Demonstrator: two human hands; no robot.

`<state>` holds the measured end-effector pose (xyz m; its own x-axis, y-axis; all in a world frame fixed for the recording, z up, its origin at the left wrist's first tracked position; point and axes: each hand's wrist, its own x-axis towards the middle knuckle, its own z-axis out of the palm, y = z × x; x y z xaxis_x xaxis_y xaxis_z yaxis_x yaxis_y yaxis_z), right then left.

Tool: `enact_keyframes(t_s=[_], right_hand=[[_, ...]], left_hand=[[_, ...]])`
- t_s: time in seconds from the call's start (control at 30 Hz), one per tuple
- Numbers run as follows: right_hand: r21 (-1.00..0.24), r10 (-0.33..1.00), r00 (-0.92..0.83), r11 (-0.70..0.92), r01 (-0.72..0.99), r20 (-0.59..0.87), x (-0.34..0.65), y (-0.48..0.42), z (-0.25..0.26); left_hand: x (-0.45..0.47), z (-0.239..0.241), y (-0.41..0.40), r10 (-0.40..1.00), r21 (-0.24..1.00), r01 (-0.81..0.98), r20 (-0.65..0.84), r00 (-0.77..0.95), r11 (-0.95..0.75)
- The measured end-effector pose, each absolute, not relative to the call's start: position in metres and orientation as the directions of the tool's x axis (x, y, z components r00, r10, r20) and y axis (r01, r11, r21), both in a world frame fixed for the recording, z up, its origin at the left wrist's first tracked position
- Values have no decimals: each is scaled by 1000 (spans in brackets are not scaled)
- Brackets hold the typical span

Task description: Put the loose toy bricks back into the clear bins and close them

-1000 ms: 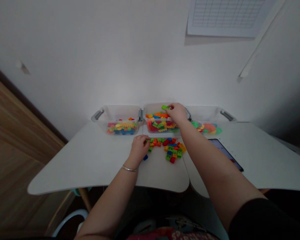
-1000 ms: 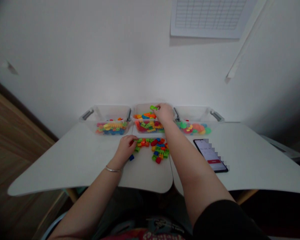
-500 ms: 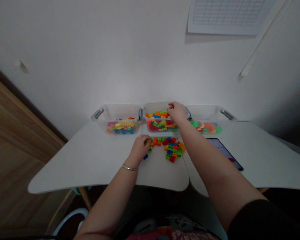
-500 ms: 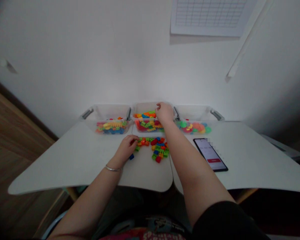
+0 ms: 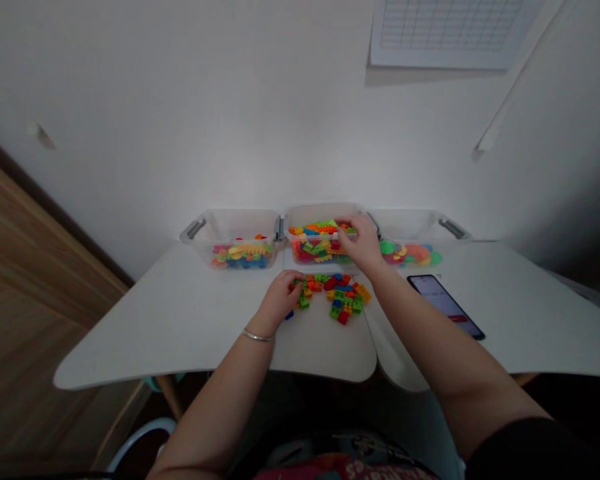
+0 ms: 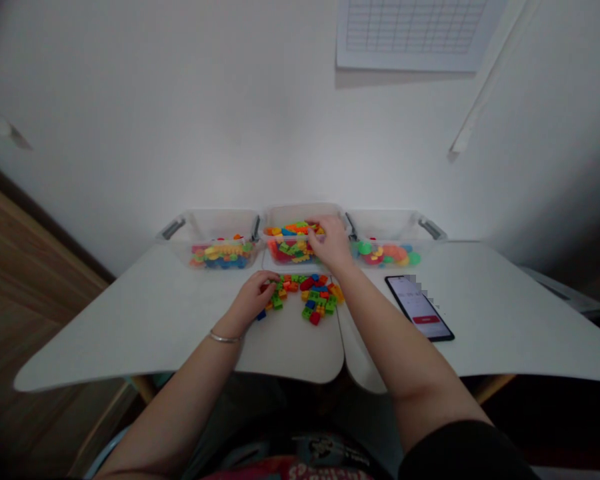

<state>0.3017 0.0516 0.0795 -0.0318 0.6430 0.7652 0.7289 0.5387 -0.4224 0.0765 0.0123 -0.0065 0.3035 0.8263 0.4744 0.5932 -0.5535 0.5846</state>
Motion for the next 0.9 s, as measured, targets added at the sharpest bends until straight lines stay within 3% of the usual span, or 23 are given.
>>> enact_keyframes(t_s=[0.27,0.4,0.67,0.9], right_hand=[[-420,796,-192,488,765,575,277,-8,23],[-330,857,-231,407,852,461,266,-15,4],[-197,855,-239,361,911,461,259,-17,-2],[-248,890,-182,304,920,418,259,-15,-4]], left_hand=[[76,-5,14,809,577,579,504,303,-576],[75,-8,15,812,573,589,506,292,-570],[77,-7,14,802,555,593,507,315,-583],[78,-10,15,798,542,597,502,334,-591]])
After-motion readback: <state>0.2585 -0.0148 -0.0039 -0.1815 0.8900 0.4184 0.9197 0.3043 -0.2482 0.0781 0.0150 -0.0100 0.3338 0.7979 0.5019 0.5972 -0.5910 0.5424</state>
